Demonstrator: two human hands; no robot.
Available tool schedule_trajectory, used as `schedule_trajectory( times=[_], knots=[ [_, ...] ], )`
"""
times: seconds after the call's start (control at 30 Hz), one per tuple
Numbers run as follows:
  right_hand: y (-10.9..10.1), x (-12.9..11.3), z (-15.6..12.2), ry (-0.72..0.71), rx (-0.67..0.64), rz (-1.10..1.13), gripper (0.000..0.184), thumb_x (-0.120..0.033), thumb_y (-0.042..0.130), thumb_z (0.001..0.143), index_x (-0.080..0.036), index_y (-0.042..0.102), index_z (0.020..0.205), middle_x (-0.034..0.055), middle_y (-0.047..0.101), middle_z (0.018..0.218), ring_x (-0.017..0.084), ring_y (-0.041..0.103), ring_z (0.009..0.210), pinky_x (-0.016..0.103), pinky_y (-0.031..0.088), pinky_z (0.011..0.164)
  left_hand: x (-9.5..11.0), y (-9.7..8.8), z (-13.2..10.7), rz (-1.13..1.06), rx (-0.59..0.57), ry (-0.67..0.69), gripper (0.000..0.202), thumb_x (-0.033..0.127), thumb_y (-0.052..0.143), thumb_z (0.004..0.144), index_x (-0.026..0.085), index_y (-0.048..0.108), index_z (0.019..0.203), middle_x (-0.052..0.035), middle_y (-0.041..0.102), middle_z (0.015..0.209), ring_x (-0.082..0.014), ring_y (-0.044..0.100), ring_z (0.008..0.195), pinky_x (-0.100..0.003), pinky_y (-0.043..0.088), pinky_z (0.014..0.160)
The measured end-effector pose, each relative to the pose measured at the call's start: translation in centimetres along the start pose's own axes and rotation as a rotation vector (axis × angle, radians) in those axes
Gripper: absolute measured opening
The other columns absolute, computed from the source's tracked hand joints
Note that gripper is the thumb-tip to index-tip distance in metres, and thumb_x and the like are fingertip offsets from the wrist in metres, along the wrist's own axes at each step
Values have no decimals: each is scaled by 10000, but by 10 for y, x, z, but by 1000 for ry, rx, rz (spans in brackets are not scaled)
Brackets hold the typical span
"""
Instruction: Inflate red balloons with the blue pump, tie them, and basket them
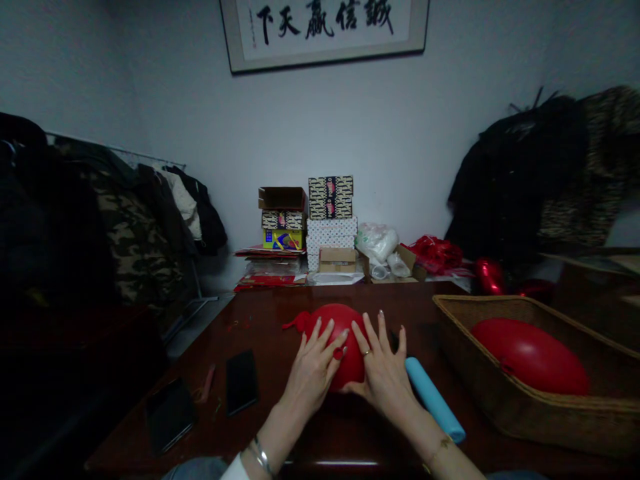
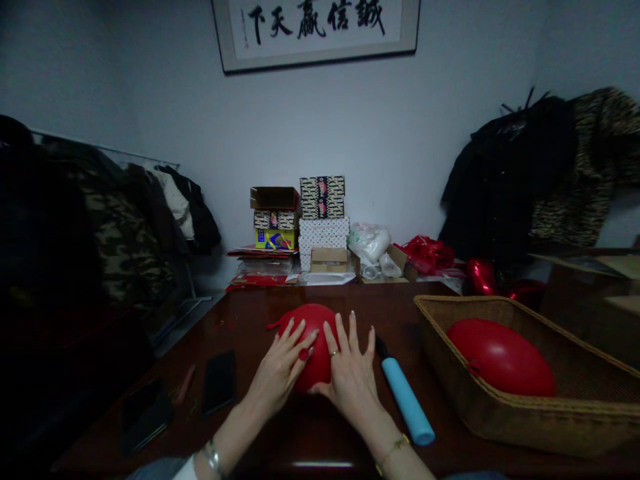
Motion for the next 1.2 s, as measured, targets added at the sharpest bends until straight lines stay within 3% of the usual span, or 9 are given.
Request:
schedule_trajectory(
  times=[0.3, 0.87, 1.2],
  knots=[
    [-22, 34, -3, 60, 27, -188, 1154, -548, 779, 526, -155, 194, 1441, 155, 135, 1520, 386, -49, 1380, 677, -4, 1032, 30, 11, 30, -2, 70, 135, 414, 227, 420, 922, 325, 469, 1322, -51, 412, 1438, -245, 258, 1371, -558, 320, 1039],
    [-60, 112, -9, 198, 60, -333, 1146, -552, 747, 590, -164, 107, 1458, 147, 81, 1528, 368, -55, 1385, 660, -5, 1038, 99, 37, 94, -63, 73, 264, 402, 239, 421, 922, 304, 483, 1315, -71, 395, 1447, -266, 228, 1380, -581, 298, 1039],
    [-62, 155, -28, 373, 17, -240, 1111, -452, 736, 651, -287, -15, 1453, 106, 23, 1541, 362, -55, 1387, 713, 162, 980, 129, 65, 113, -65, 69, 355, 447, 169, 446, 895, 278, 470, 1327, -78, 371, 1462, -277, 199, 1389, -590, 274, 1048]
  ],
)
Point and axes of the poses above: each hand's wrist, its own z-axis towards the middle knuckle, its own y-axis out of the palm, x = y × z, the point moved 5 cm from there along z, towards the middle knuckle
